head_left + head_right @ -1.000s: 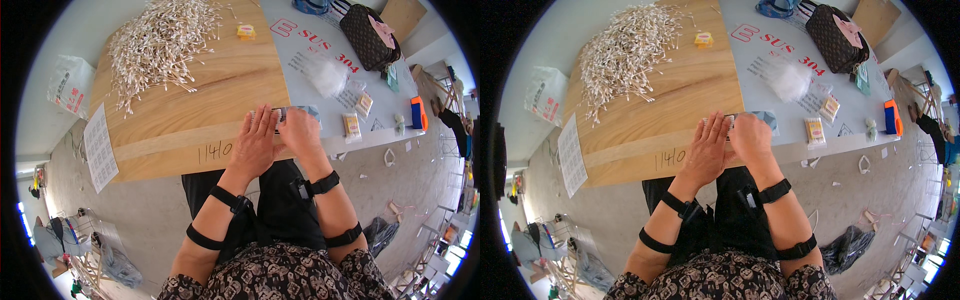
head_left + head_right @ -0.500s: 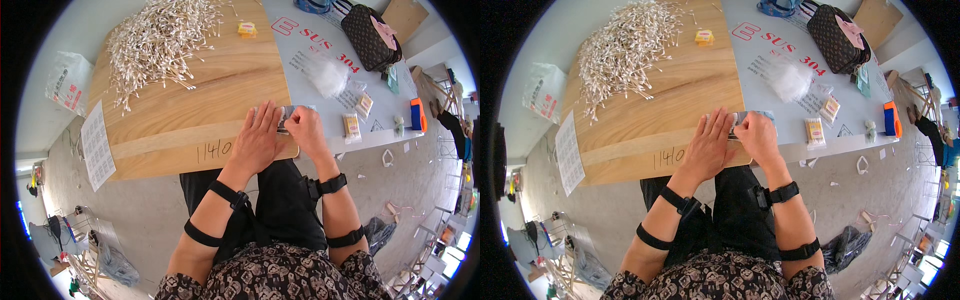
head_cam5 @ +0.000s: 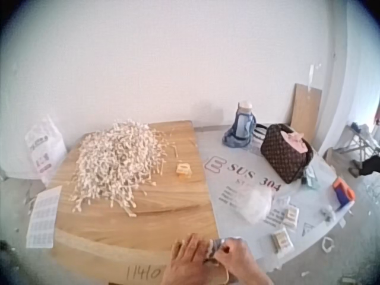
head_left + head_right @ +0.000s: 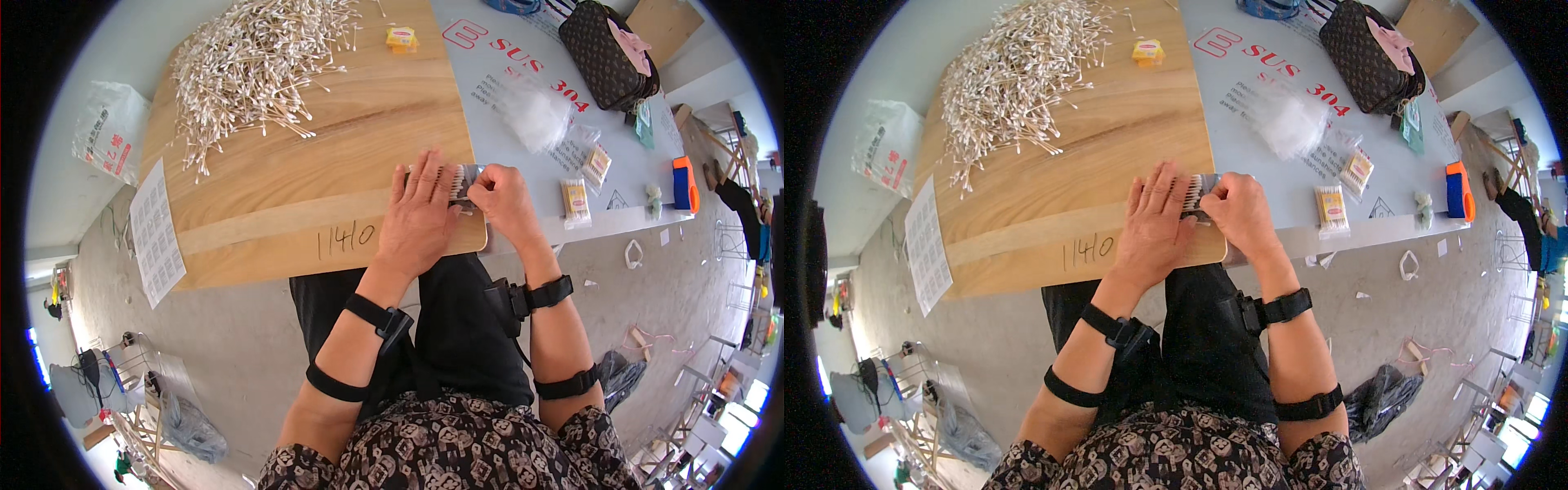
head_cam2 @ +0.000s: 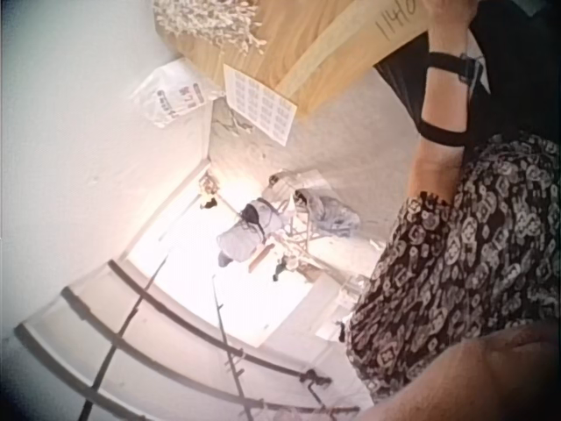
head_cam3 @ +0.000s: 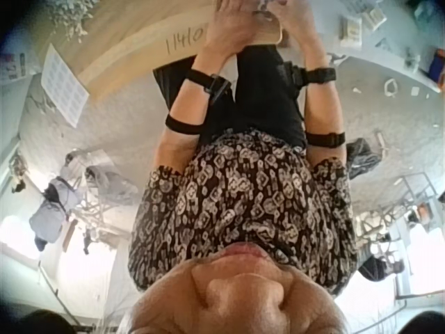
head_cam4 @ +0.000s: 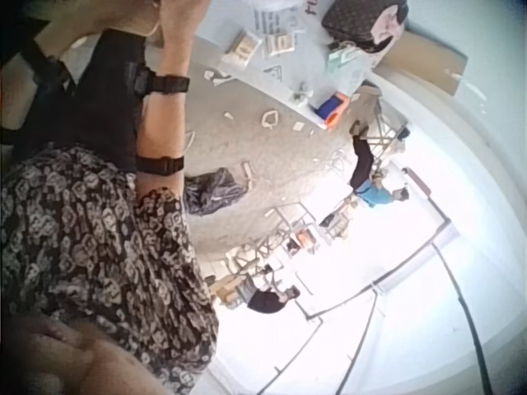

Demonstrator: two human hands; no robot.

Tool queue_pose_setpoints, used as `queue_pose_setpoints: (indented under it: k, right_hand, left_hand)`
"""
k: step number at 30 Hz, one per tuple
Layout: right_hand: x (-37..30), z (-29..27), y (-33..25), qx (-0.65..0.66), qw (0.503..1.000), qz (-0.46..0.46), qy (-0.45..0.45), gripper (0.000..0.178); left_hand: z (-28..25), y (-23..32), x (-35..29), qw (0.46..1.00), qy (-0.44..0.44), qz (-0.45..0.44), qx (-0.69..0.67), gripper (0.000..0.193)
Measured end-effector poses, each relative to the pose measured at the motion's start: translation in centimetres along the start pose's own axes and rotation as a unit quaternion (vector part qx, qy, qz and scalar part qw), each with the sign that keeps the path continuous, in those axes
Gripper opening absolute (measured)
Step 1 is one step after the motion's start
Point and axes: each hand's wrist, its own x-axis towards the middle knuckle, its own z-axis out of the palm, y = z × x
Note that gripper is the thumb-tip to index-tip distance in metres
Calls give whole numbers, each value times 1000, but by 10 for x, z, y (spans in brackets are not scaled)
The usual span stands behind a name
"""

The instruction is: The person is counting and neatly aligning cotton swabs into a small plastic package for sale or distribution.

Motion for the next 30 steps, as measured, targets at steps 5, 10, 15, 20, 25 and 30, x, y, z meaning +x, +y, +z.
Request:
queue_pose_setpoints:
  k: [5,10,15,20,25,30]
  right_hand:
    - [0,0,1,-17,1000,0,9,18]
    - [-1,1,-1,-20,1000,3,2,18]
    - [0,2,-1,-28,1000,1,5,18]
    - [2,1,1,-40,999,-8,6,18]
    - [2,0,-3,-45,999,3,-6,17]
    - [2,2,-2,-65,998,6,-6,18]
  left_hand:
    - [-9,1,-6,996,75,30,-46,43]
    - [-8,0,-7,993,113,27,-34,18]
    - [-5,-4,-7,992,120,30,-25,16]
    - [-6,-9,-5,993,108,25,-28,14]
    - [-8,-11,-4,994,106,17,-32,15]
    - [-11,-17,-2,995,90,44,-20,15]
